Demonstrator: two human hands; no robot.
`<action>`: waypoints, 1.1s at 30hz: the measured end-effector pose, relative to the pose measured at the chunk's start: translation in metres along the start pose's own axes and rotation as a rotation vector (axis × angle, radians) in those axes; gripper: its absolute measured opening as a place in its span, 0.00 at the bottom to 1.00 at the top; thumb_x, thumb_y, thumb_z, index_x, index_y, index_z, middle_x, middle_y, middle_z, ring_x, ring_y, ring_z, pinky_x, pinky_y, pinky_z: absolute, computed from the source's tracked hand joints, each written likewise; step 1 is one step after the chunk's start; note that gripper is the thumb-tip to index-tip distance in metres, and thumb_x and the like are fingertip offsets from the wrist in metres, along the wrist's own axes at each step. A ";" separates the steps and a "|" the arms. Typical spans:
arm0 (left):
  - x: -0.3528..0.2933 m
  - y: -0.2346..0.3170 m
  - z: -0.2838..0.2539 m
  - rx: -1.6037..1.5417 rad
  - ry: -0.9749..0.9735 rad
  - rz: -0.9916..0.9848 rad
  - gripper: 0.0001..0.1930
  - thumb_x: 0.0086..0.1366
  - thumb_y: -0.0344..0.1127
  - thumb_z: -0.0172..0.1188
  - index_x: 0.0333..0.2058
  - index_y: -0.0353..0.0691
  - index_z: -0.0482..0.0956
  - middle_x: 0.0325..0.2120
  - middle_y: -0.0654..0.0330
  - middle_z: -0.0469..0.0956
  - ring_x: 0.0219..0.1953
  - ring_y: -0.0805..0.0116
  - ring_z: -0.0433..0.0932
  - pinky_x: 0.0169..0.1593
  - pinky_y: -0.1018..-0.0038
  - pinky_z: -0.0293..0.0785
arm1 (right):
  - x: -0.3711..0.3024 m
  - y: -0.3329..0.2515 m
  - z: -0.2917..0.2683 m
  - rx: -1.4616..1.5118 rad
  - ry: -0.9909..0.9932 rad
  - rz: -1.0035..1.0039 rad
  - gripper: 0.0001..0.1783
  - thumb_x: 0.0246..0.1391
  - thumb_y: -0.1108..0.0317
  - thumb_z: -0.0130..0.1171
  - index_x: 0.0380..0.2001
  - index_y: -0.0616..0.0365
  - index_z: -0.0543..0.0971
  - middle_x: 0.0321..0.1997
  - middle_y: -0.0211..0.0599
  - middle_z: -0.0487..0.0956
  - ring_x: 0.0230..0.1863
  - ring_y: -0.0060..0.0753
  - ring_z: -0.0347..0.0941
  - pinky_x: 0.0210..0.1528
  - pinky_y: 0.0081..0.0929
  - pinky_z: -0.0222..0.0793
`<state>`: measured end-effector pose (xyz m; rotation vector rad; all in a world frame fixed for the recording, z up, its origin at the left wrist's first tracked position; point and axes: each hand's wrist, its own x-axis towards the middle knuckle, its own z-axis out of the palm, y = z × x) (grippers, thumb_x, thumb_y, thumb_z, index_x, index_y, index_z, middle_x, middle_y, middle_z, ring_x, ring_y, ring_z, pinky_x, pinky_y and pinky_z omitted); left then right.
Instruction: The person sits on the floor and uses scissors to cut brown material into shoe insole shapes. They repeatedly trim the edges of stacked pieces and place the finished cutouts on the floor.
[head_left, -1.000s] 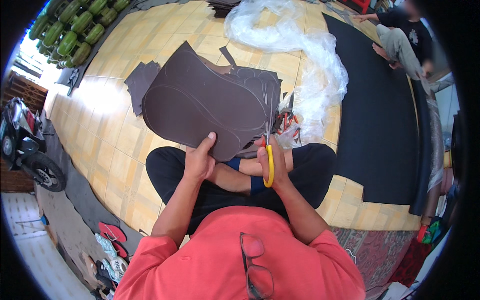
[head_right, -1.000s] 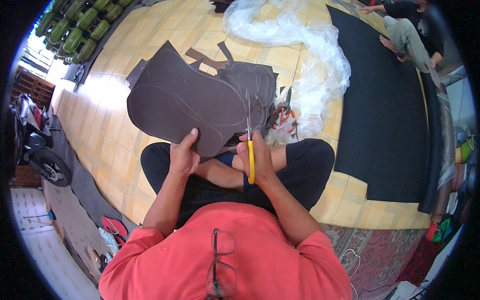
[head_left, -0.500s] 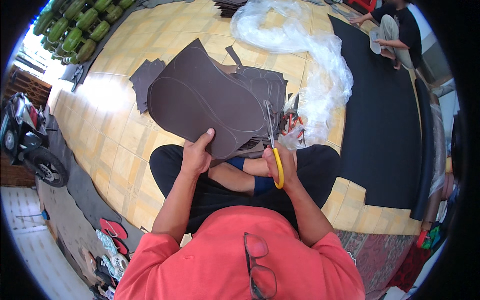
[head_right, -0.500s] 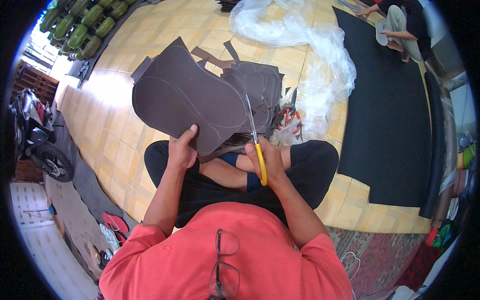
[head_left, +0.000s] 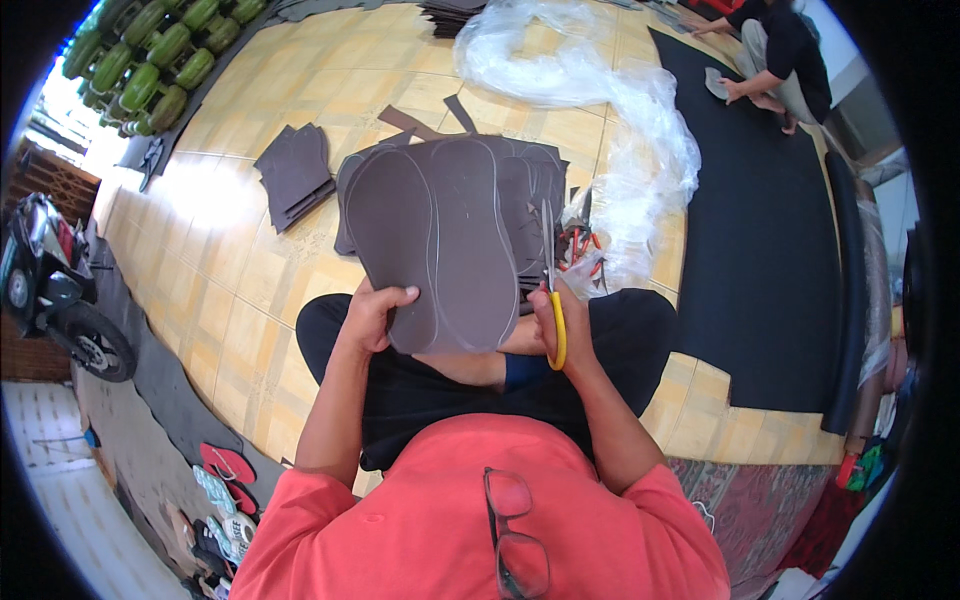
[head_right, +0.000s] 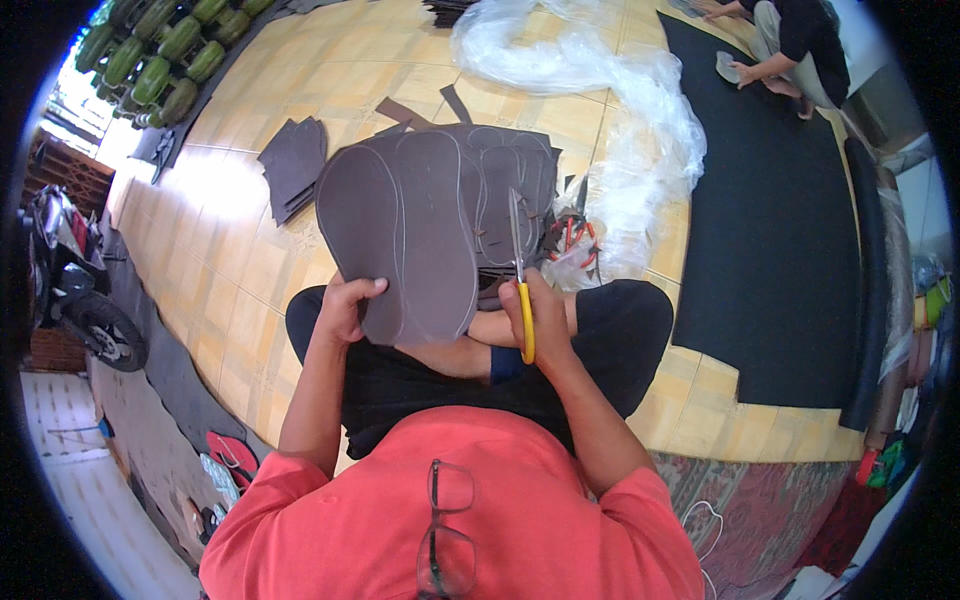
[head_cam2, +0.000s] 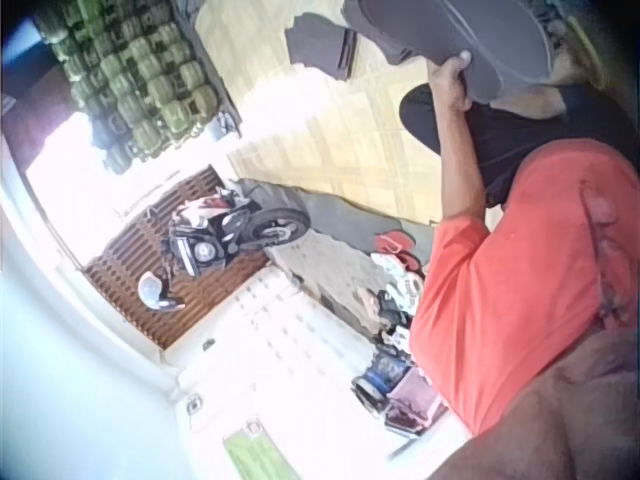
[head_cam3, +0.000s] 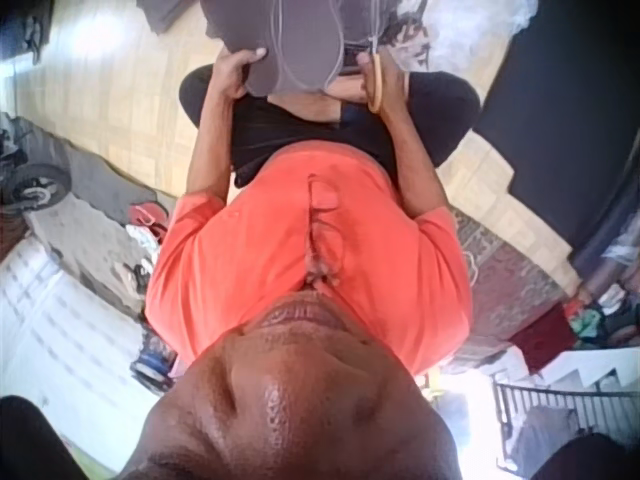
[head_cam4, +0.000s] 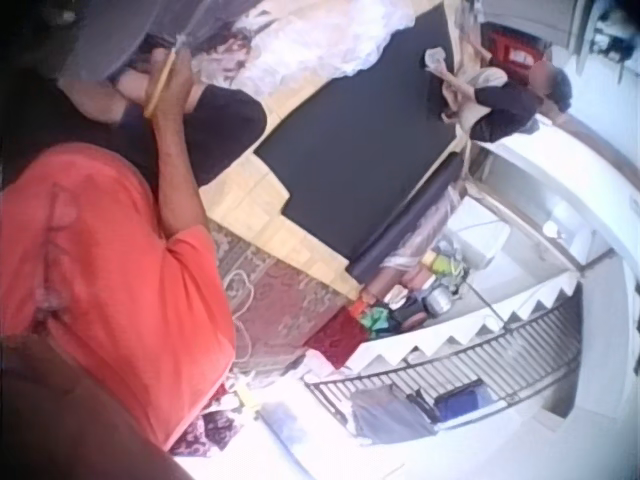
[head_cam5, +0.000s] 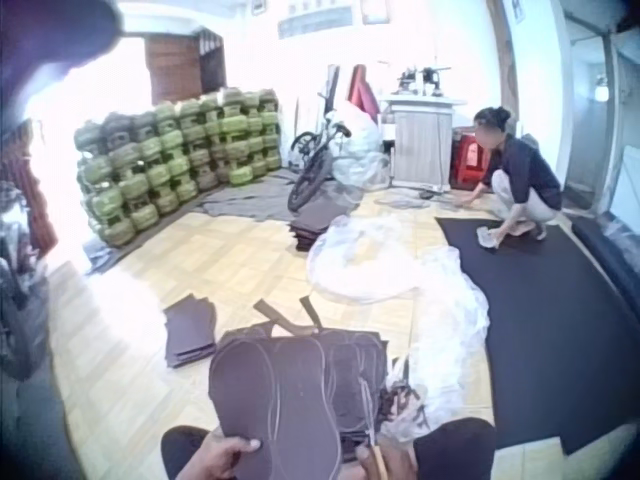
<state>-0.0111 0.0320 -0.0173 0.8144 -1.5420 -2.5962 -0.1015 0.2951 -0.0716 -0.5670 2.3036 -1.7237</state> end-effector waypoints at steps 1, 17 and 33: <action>-0.003 -0.001 -0.003 0.022 -0.025 -0.038 0.32 0.47 0.25 0.63 0.54 0.32 0.69 0.45 0.55 0.76 0.49 0.60 0.74 0.55 0.65 0.69 | 0.005 -0.004 0.000 -0.020 0.021 -0.048 0.20 0.64 0.52 0.49 0.35 0.61 0.73 0.17 0.29 0.68 0.15 0.19 0.65 0.19 0.20 0.61; -0.013 -0.012 -0.013 0.195 -0.117 -0.186 0.34 0.43 0.27 0.65 0.54 0.32 0.72 0.45 0.58 0.77 0.50 0.65 0.73 0.57 0.73 0.64 | 0.014 -0.026 -0.015 -0.109 0.016 -0.160 0.18 0.59 0.56 0.57 0.35 0.61 0.71 0.29 0.47 0.75 0.30 0.45 0.73 0.34 0.34 0.67; 0.026 0.043 -0.054 0.440 -0.213 -0.176 0.37 0.41 0.29 0.65 0.56 0.32 0.71 0.48 0.56 0.76 0.50 0.64 0.73 0.58 0.73 0.63 | 0.001 0.013 -0.043 0.066 -0.172 0.171 0.29 0.64 0.45 0.48 0.23 0.62 0.75 0.10 0.29 0.65 0.07 0.20 0.61 0.10 0.23 0.57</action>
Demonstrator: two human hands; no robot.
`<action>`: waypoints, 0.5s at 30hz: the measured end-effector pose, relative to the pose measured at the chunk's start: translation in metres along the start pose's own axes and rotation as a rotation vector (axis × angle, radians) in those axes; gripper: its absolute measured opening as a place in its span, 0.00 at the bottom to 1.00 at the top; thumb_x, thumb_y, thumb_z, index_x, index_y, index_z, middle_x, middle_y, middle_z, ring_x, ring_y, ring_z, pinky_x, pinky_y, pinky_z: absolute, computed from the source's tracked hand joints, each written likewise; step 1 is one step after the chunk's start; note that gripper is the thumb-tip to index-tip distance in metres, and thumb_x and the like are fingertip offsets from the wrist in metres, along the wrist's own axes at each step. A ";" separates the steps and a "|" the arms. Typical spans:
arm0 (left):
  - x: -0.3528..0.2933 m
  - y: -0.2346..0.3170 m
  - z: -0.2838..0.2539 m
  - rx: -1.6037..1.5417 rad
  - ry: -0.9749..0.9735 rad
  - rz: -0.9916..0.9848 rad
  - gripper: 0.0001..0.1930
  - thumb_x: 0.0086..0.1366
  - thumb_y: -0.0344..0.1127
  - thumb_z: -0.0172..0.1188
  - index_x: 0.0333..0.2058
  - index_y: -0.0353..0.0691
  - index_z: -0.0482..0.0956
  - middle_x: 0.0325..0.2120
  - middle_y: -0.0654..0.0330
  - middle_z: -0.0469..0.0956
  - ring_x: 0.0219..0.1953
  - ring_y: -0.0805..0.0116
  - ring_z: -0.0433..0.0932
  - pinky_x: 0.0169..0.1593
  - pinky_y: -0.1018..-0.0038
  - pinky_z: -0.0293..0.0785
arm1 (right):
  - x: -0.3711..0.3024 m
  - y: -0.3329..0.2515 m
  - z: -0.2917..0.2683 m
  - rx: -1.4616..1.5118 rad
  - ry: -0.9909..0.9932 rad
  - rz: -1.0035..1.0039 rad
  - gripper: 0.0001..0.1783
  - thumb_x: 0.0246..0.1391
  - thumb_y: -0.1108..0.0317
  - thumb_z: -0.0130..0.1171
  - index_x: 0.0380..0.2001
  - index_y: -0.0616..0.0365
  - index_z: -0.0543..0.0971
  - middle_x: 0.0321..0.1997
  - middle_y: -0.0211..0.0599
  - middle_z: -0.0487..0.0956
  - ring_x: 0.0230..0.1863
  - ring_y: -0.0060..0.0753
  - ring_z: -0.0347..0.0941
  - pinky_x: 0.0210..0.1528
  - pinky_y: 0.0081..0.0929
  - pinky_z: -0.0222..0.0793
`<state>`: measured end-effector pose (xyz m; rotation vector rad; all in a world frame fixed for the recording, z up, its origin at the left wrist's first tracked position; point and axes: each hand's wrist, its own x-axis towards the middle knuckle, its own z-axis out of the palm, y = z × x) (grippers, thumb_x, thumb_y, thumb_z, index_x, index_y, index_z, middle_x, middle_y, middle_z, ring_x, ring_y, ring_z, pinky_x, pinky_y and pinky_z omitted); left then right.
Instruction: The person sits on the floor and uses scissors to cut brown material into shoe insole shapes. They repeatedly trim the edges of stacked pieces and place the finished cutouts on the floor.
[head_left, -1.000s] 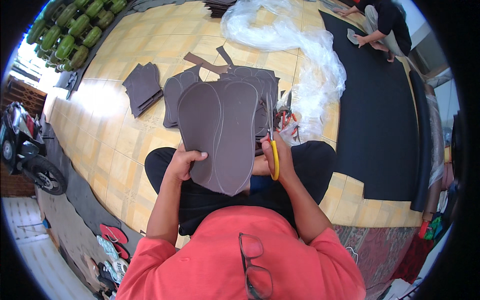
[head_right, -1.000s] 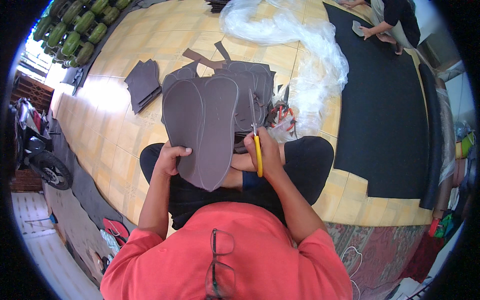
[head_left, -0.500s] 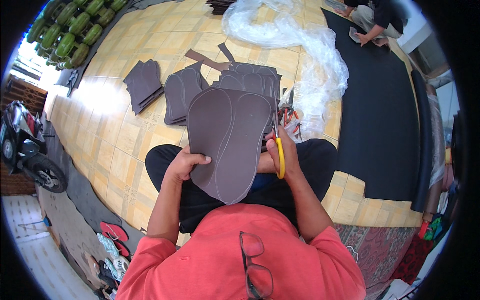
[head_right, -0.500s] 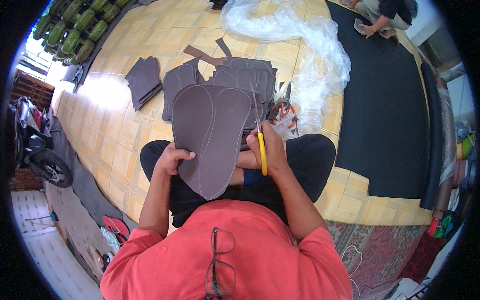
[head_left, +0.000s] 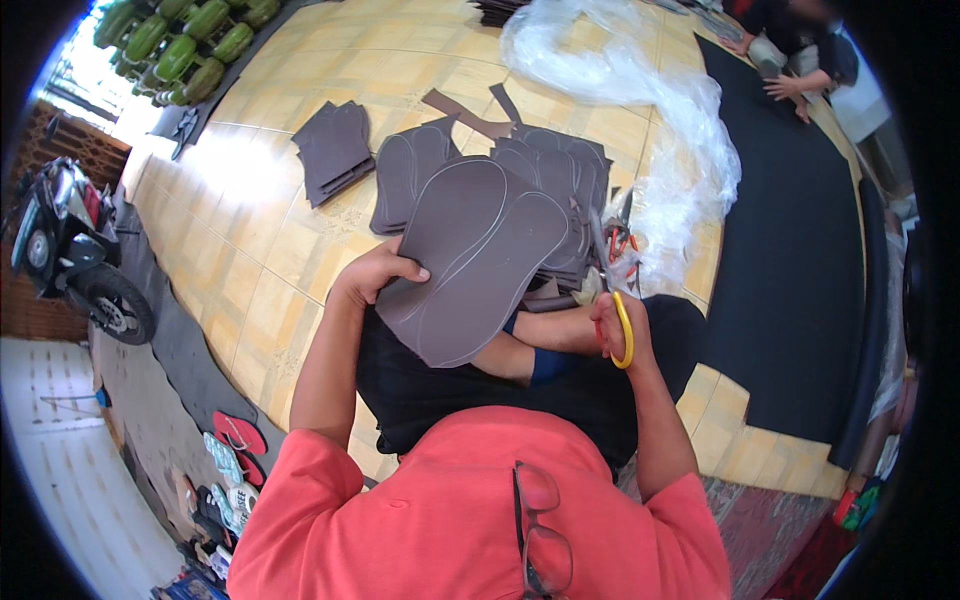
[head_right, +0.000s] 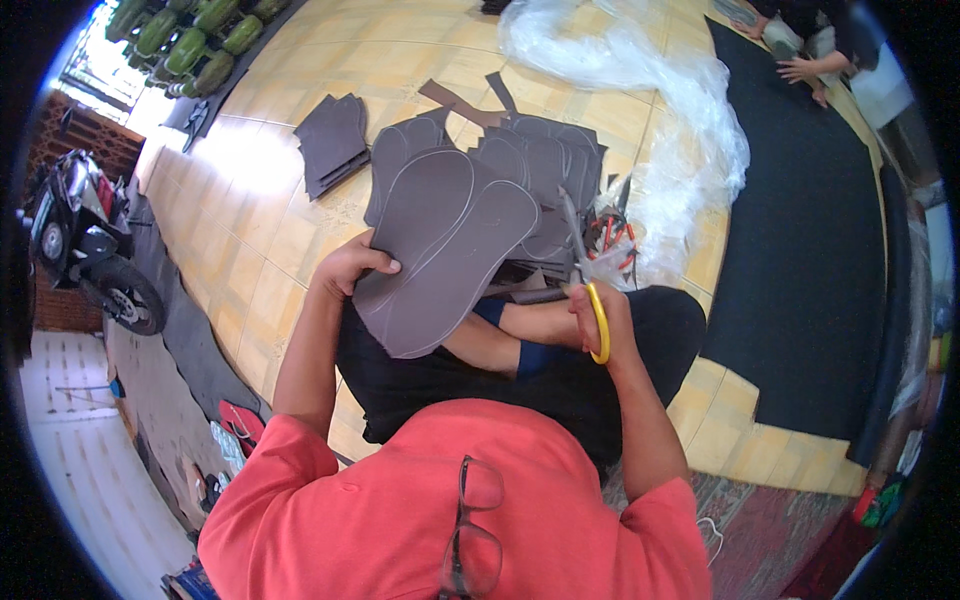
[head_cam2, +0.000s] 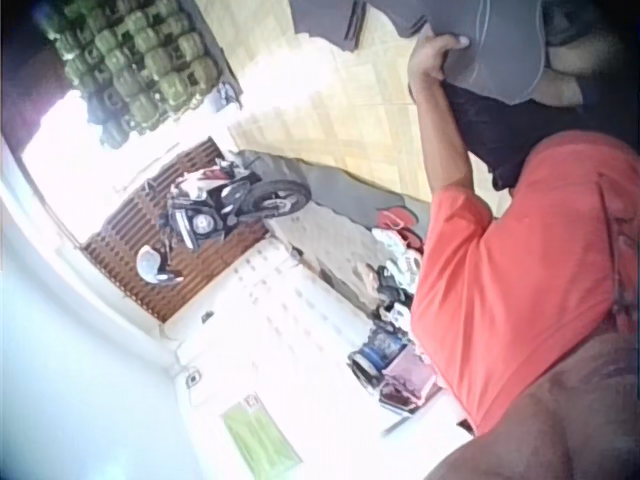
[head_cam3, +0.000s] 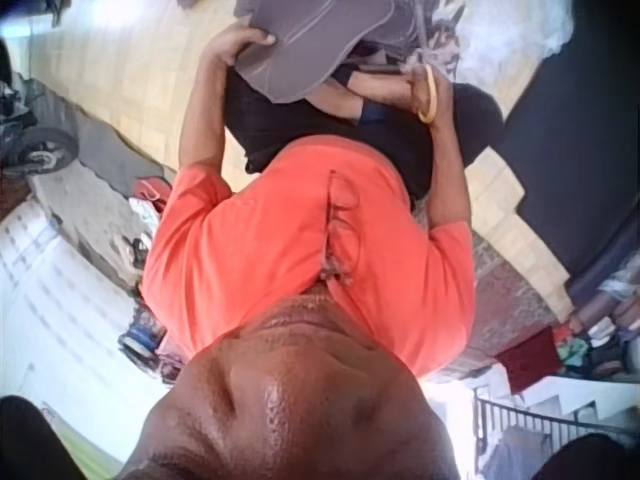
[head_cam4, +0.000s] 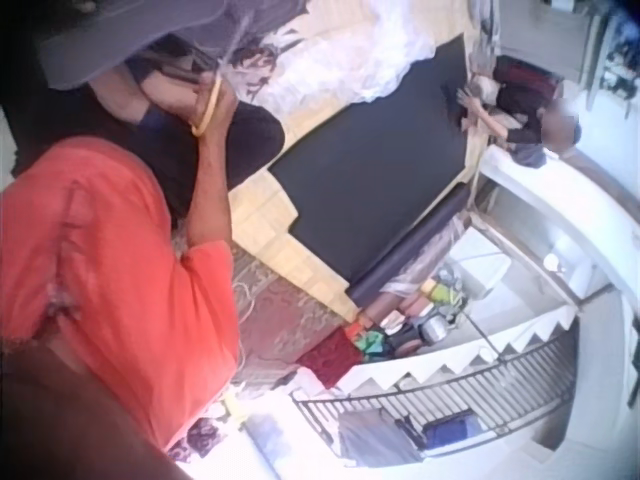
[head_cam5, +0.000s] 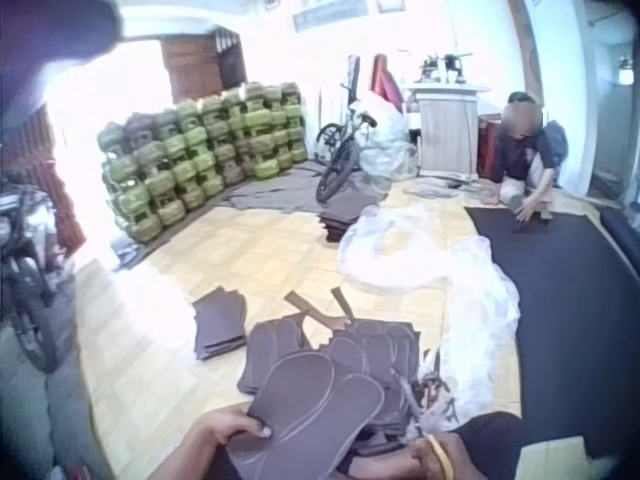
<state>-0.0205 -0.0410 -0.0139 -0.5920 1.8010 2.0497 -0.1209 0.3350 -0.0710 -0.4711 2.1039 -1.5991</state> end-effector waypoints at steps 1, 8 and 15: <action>0.003 -0.003 -0.003 -0.012 0.015 0.016 0.36 0.42 0.29 0.65 0.56 0.33 0.71 0.48 0.56 0.76 0.50 0.64 0.73 0.58 0.72 0.64 | 0.000 0.012 -0.003 0.028 0.043 0.077 0.28 0.64 0.46 0.49 0.24 0.62 0.75 0.10 0.29 0.65 0.07 0.20 0.61 0.10 0.23 0.57; 0.031 0.015 -0.066 -0.144 0.226 0.026 0.35 0.53 0.36 0.66 0.58 0.33 0.65 0.46 0.52 0.75 0.45 0.63 0.78 0.50 0.65 0.76 | -0.004 0.043 0.000 0.163 0.193 0.192 0.25 0.64 0.49 0.50 0.26 0.63 0.74 0.10 0.26 0.64 0.08 0.18 0.60 0.10 0.20 0.57; 0.114 -0.041 -0.114 1.000 0.879 0.128 0.29 0.58 0.49 0.64 0.50 0.31 0.74 0.38 0.39 0.79 0.42 0.43 0.79 0.46 0.59 0.75 | 0.000 0.036 0.002 0.134 0.196 0.225 0.24 0.63 0.50 0.53 0.23 0.60 0.74 0.10 0.25 0.65 0.07 0.17 0.60 0.09 0.18 0.57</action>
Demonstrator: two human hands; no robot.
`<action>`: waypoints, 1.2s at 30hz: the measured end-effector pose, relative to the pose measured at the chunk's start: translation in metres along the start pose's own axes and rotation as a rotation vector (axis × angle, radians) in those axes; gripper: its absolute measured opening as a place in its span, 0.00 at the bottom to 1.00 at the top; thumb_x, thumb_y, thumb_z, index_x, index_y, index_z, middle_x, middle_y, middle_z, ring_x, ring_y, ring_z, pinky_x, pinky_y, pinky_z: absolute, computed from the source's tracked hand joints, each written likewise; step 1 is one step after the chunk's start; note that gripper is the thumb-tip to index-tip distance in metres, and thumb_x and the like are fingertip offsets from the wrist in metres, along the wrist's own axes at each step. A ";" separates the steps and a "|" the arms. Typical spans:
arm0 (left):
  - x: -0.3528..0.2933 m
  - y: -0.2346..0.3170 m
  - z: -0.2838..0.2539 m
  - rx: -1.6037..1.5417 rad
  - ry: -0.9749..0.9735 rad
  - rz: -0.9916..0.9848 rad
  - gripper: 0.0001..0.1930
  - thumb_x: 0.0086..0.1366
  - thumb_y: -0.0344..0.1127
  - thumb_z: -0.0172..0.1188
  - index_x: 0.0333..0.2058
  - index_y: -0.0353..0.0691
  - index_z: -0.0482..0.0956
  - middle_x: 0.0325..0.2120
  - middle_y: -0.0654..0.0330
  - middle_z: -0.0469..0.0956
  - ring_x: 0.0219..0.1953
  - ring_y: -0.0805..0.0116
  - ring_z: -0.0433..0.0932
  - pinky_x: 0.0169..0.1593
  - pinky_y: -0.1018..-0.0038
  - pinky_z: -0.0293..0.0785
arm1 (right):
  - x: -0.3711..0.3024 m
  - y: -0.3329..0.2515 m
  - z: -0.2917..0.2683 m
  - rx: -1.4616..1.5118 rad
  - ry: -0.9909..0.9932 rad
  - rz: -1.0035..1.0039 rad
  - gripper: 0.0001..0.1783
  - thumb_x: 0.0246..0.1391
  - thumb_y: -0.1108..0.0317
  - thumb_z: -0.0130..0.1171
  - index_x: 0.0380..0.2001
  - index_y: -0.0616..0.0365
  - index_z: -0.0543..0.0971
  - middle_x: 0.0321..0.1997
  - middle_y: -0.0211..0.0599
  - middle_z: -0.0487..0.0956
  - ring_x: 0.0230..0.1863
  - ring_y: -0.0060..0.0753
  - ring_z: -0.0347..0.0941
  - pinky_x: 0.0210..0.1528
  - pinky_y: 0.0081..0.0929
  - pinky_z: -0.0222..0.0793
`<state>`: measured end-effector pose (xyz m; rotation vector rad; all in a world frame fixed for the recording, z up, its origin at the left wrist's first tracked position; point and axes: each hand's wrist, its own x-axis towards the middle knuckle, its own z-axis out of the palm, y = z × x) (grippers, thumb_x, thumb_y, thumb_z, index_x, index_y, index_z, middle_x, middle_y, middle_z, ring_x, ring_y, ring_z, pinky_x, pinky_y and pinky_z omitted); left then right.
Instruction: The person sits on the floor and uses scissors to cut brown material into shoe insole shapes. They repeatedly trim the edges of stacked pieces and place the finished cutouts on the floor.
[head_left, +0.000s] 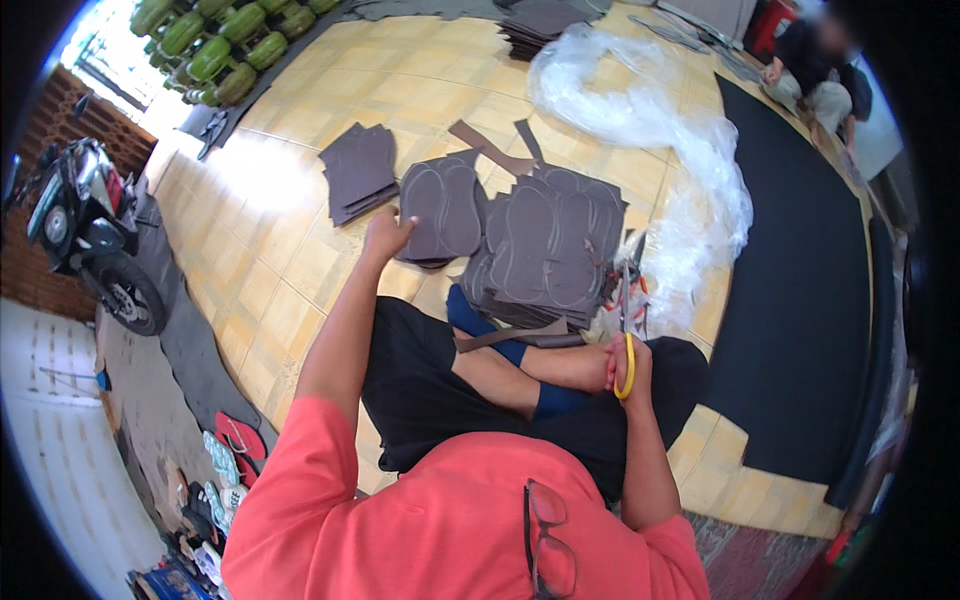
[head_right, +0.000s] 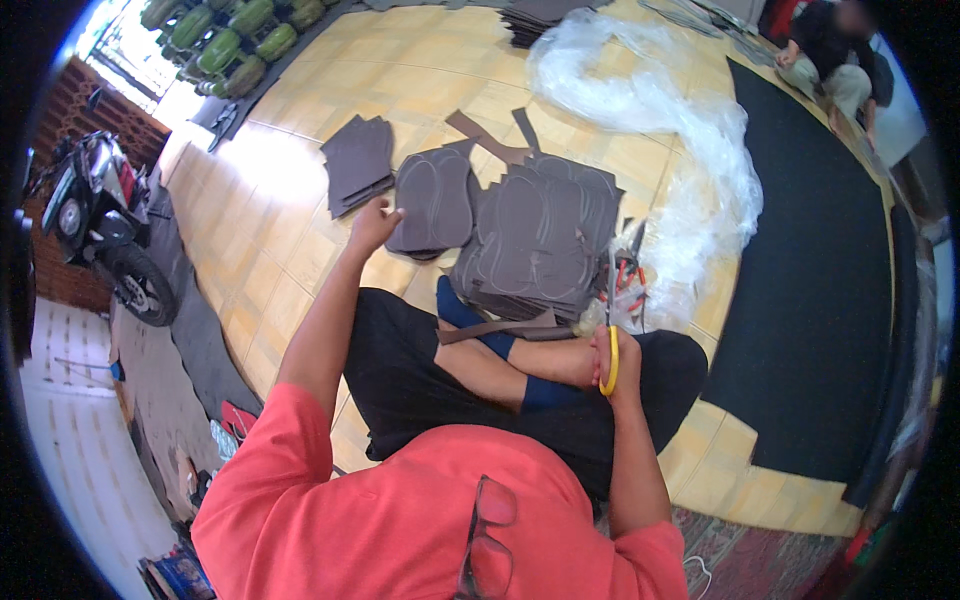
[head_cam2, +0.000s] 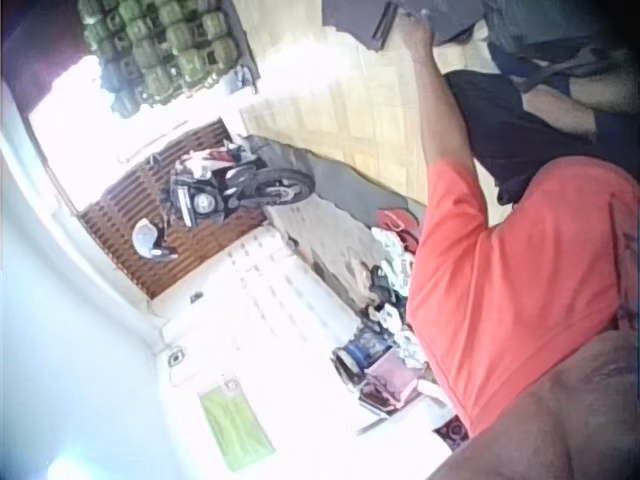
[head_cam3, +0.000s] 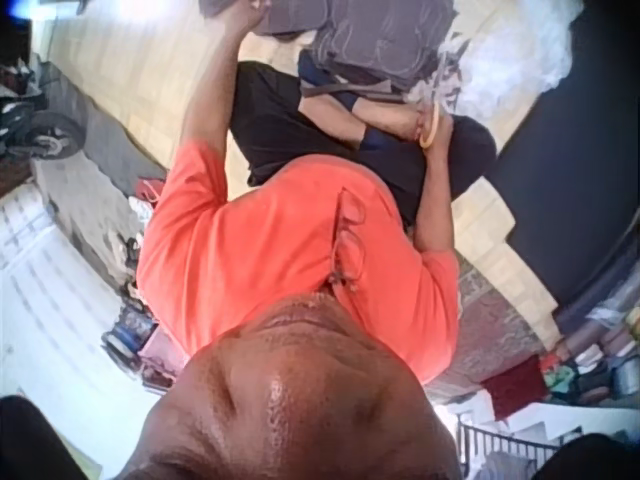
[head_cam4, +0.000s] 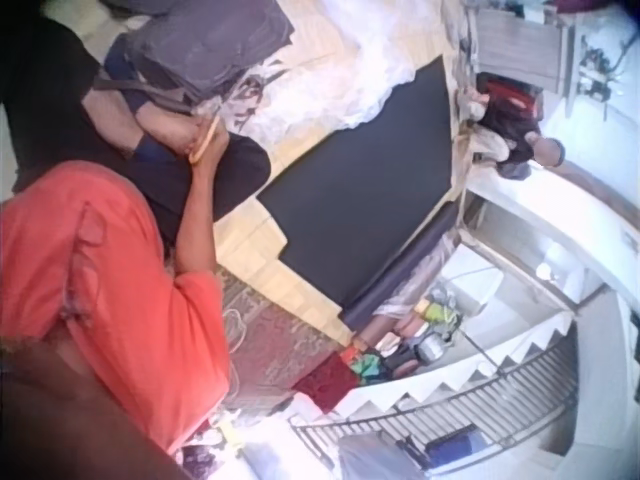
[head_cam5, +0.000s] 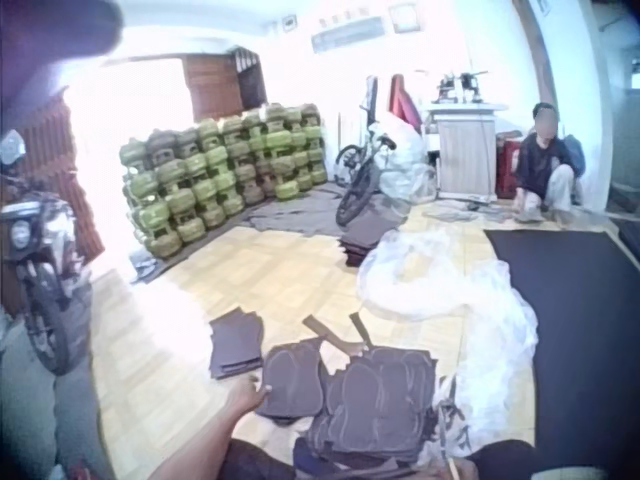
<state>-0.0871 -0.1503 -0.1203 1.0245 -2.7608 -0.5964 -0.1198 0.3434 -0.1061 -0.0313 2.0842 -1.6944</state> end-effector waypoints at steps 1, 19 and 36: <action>-0.007 0.022 0.012 -0.182 -0.002 0.108 0.24 0.58 0.48 0.64 0.44 0.33 0.78 0.34 0.41 0.80 0.41 0.46 0.80 0.45 0.59 0.75 | 0.002 0.003 -0.001 0.002 0.006 -0.015 0.24 0.63 0.50 0.53 0.23 0.60 0.74 0.10 0.25 0.65 0.07 0.17 0.60 0.09 0.18 0.57; -0.098 0.168 0.103 -0.308 -0.261 -0.106 0.31 0.48 0.43 0.75 0.41 0.27 0.71 0.38 0.38 0.77 0.42 0.44 0.79 0.46 0.58 0.75 | 0.010 0.001 -0.004 0.094 0.009 -0.011 0.23 0.61 0.51 0.57 0.22 0.60 0.74 0.11 0.26 0.65 0.09 0.19 0.61 0.11 0.22 0.56; -0.097 0.199 0.111 -0.865 -0.476 -0.220 0.22 0.56 0.35 0.67 0.44 0.24 0.75 0.42 0.44 0.80 0.42 0.53 0.81 0.45 0.67 0.74 | 0.007 -0.004 -0.013 0.198 0.016 0.041 0.22 0.60 0.50 0.58 0.23 0.58 0.72 0.10 0.26 0.65 0.08 0.18 0.61 0.11 0.21 0.58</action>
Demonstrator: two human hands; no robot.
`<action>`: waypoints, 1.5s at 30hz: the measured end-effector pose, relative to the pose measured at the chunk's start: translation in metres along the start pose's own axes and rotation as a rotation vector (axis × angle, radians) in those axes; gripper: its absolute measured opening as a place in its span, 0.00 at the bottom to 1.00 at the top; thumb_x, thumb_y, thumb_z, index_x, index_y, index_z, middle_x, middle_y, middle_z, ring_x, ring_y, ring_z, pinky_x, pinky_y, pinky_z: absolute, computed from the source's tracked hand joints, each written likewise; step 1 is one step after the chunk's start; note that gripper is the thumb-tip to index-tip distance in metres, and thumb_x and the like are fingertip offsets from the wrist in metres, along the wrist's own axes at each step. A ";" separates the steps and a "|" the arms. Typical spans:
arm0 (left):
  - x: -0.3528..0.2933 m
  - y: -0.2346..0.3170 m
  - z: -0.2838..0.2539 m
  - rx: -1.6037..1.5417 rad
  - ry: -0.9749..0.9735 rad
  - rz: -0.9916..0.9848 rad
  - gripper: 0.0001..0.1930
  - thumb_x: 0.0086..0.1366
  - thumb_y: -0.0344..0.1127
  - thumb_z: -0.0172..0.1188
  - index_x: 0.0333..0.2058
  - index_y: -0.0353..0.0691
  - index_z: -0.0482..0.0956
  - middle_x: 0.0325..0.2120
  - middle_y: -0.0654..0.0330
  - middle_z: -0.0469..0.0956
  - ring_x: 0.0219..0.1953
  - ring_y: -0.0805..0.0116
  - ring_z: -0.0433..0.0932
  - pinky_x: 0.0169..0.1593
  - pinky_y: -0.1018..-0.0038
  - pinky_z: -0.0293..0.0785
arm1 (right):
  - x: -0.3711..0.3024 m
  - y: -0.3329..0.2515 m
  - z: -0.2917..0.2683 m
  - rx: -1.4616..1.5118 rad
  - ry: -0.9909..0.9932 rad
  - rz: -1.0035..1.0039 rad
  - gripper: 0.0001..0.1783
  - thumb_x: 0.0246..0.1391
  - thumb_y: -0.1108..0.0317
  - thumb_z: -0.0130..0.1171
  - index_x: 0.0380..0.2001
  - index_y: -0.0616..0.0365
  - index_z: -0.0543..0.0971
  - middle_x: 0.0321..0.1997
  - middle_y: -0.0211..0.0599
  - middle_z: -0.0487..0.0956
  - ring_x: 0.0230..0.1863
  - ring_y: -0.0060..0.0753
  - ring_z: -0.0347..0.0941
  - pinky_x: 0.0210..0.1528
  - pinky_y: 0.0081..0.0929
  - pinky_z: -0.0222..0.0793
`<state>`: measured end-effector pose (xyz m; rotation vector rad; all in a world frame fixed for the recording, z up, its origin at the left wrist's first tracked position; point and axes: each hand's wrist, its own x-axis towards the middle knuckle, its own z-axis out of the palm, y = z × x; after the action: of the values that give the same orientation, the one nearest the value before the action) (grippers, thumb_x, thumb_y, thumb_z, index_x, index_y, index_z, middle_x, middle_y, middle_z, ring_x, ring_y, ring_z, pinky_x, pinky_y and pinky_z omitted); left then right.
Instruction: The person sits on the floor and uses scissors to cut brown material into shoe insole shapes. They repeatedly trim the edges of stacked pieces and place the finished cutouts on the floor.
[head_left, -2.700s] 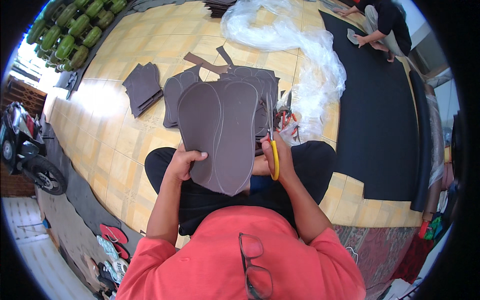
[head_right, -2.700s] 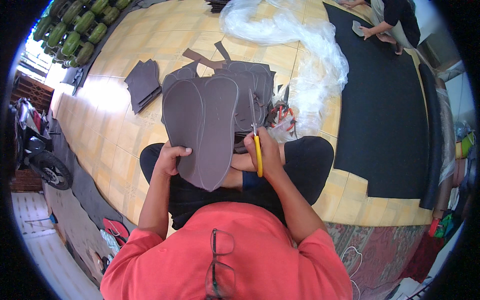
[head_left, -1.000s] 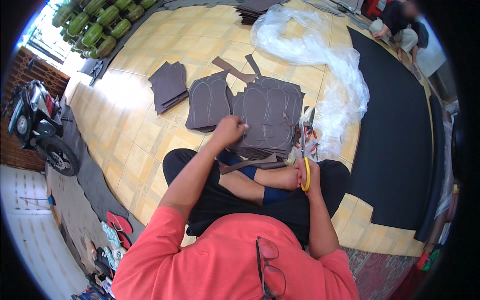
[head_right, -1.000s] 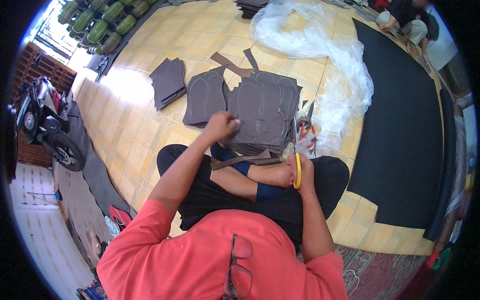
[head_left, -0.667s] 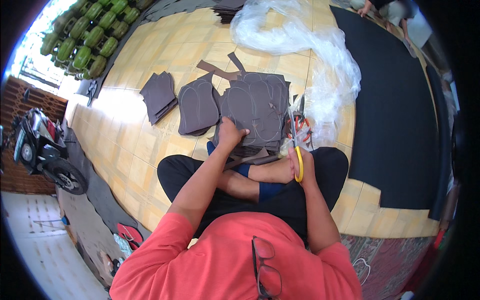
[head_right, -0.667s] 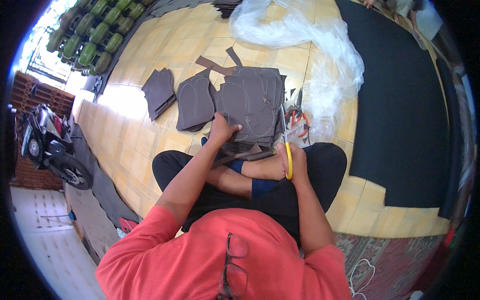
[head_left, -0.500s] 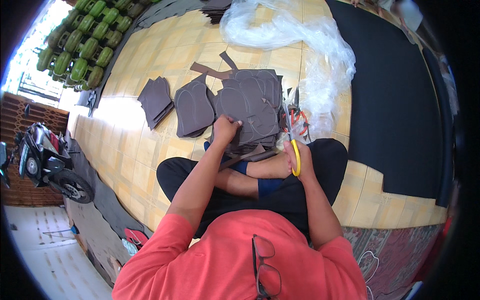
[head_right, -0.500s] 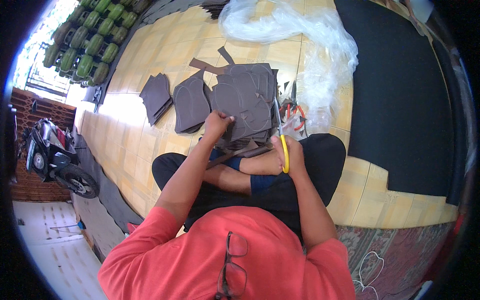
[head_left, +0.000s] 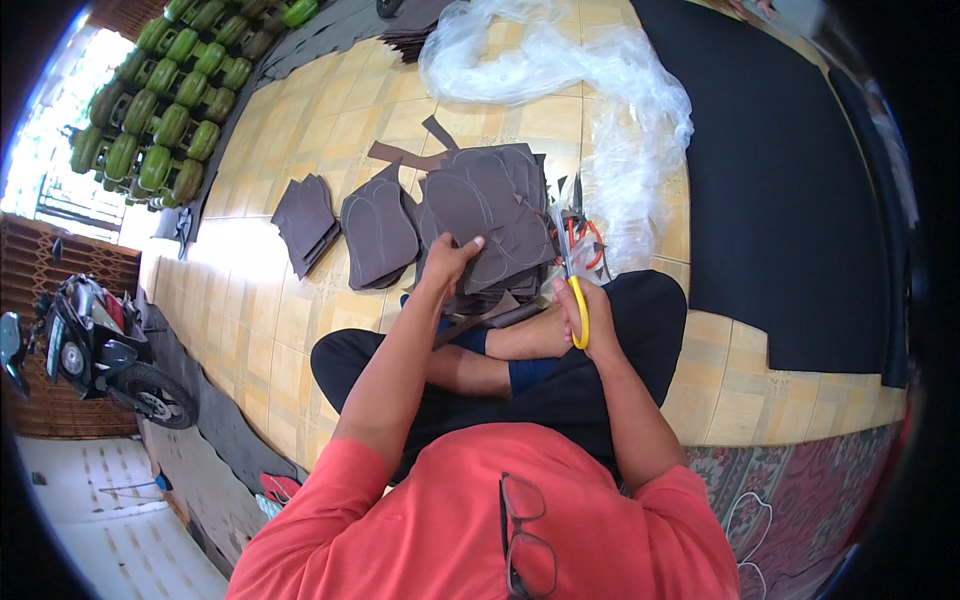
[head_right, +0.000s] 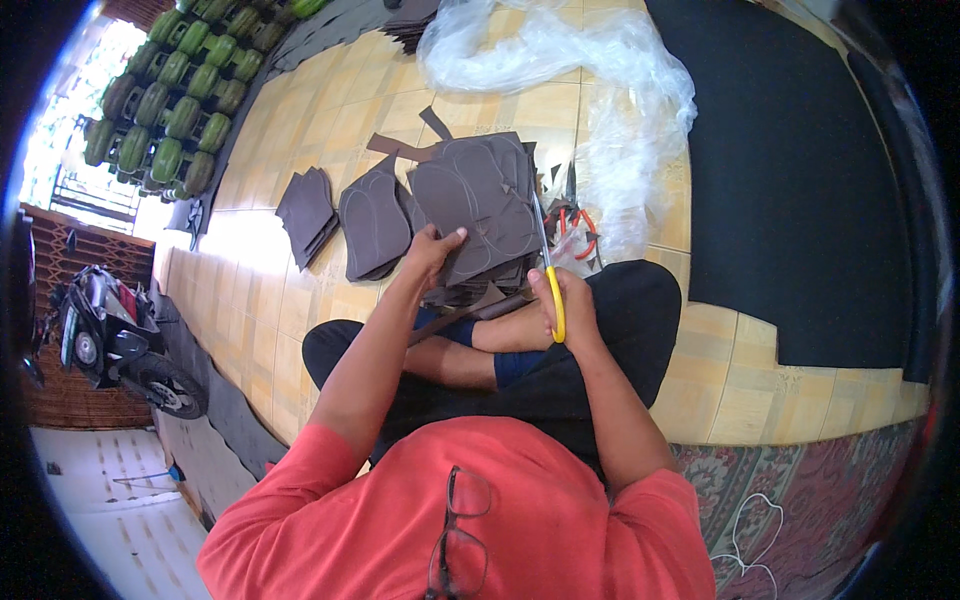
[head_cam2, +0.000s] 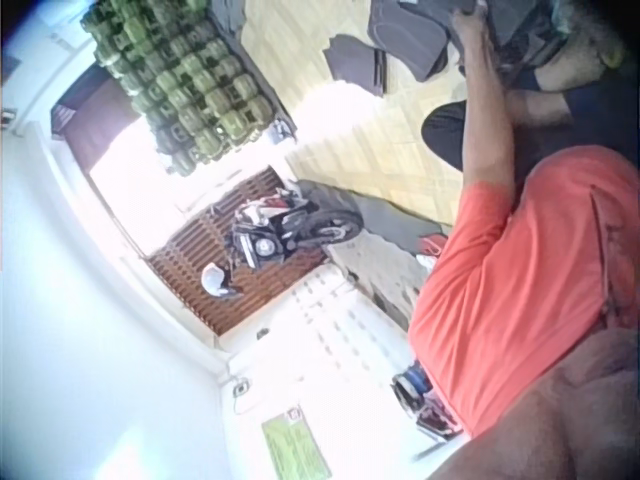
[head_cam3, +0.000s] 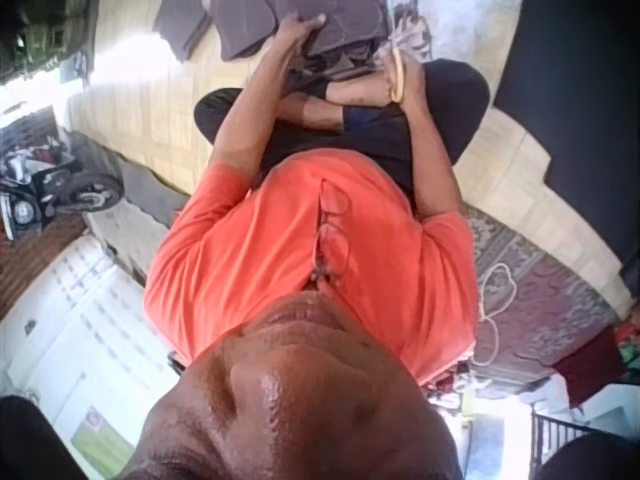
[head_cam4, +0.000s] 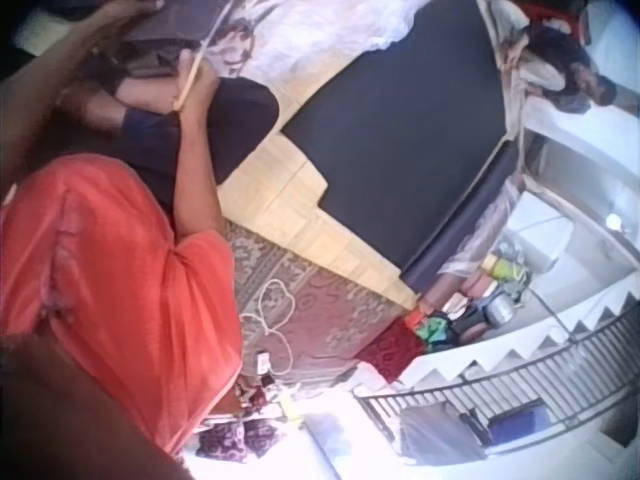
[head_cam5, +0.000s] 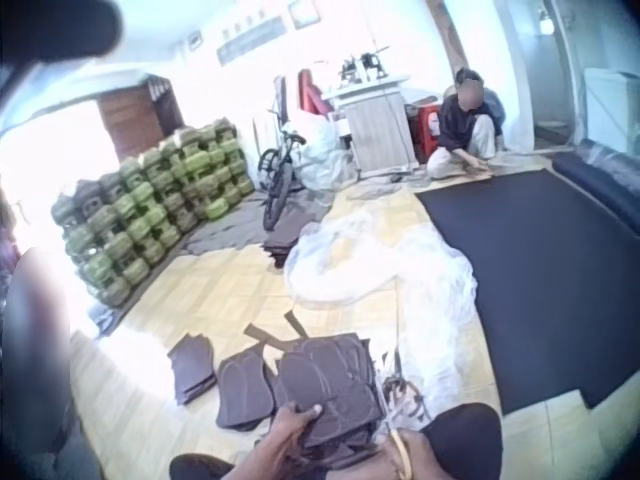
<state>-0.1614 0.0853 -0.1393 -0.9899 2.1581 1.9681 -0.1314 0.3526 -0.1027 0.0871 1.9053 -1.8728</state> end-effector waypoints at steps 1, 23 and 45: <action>-0.002 0.008 0.004 0.011 0.003 0.110 0.20 0.58 0.35 0.66 0.44 0.26 0.75 0.40 0.45 0.81 0.41 0.55 0.81 0.45 0.67 0.74 | 0.000 0.000 0.000 0.005 0.001 -0.004 0.23 0.61 0.50 0.57 0.23 0.58 0.72 0.10 0.26 0.65 0.08 0.19 0.62 0.12 0.21 0.58; -0.126 0.098 -0.031 -0.800 -0.051 0.366 0.22 0.63 0.25 0.59 0.55 0.34 0.65 0.47 0.54 0.73 0.47 0.66 0.77 0.44 0.74 0.79 | -0.012 -0.008 0.037 -0.285 0.081 -0.434 0.19 0.63 0.53 0.53 0.33 0.62 0.72 0.20 0.37 0.72 0.20 0.28 0.71 0.24 0.27 0.65; -0.147 0.073 -0.054 -0.804 -0.015 0.348 0.13 0.64 0.27 0.59 0.48 0.35 0.73 0.38 0.59 0.78 0.30 0.77 0.79 0.20 0.87 0.70 | -0.030 -0.060 0.060 -0.251 -0.058 -0.521 0.18 0.61 0.55 0.55 0.27 0.61 0.71 0.16 0.33 0.67 0.19 0.21 0.64 0.22 0.25 0.60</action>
<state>-0.0609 0.0947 0.0008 -0.6490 1.5893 3.1038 -0.1096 0.2992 -0.0336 -0.5893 2.2554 -1.8867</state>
